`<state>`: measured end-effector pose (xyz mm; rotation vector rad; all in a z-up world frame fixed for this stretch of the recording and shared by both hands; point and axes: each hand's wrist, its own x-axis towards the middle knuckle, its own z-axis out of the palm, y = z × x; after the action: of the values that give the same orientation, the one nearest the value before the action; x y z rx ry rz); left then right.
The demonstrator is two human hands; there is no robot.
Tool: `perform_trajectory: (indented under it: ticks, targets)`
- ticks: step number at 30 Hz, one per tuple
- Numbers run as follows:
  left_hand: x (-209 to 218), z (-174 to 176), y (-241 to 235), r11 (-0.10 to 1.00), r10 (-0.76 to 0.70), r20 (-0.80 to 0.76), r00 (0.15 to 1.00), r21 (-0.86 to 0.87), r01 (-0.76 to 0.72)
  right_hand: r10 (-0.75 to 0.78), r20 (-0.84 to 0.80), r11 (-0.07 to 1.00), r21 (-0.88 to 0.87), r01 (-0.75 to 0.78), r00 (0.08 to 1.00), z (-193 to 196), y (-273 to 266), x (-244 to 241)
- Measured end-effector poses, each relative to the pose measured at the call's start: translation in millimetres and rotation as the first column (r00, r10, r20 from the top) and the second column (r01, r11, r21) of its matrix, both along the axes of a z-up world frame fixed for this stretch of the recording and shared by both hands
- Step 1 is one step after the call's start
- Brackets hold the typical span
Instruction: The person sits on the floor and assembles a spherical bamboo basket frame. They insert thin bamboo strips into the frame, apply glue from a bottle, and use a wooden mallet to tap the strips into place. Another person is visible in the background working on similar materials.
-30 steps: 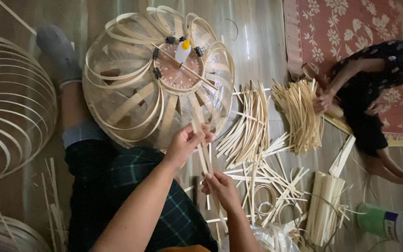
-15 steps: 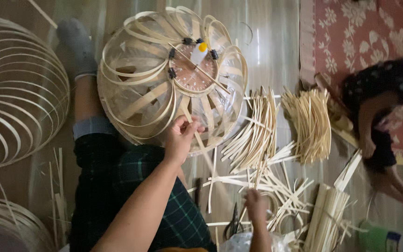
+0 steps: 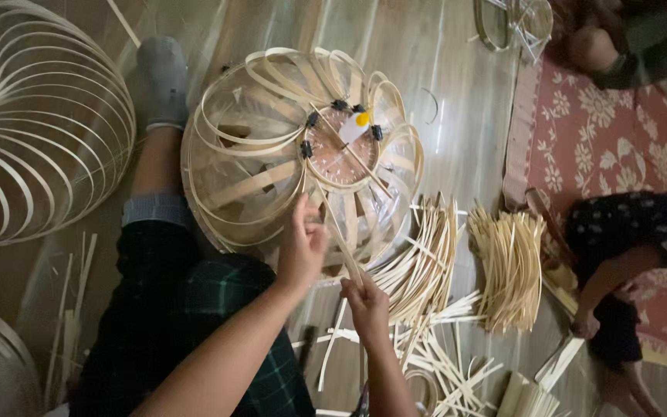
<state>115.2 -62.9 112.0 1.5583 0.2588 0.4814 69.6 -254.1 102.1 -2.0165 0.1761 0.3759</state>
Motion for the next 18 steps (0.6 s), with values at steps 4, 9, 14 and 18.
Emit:
perform_trajectory:
  ticks: [4, 9, 14, 18]
  targets:
    - [-10.8, 24.9, -2.7, 0.911, -0.048, 0.119, 0.992, 0.412, -0.006, 0.011, 0.112, 0.959, -0.283, 0.021, 0.994, 14.3, 8.0, 8.5]
    - [3.3, 35.8, -5.1, 0.800, -0.167, -0.029, 0.986, 0.580, 0.153, -0.031, 0.137, 0.969, -0.238, 0.063, 0.990, 20.8, 17.1, 19.1]
    - [5.4, 28.1, -4.1, 0.775, -0.203, -0.010, 0.979, 0.610, 0.167, -0.022, 0.243, 0.966, -0.243, 0.083, 0.970, 25.1, 26.6, 15.9]
    - [6.8, 19.0, -8.0, 0.743, -0.164, -0.035, 0.986, 0.653, 0.147, 0.003, 0.280, 0.944, -0.317, 0.090, 0.960, 30.2, 30.2, 14.8]
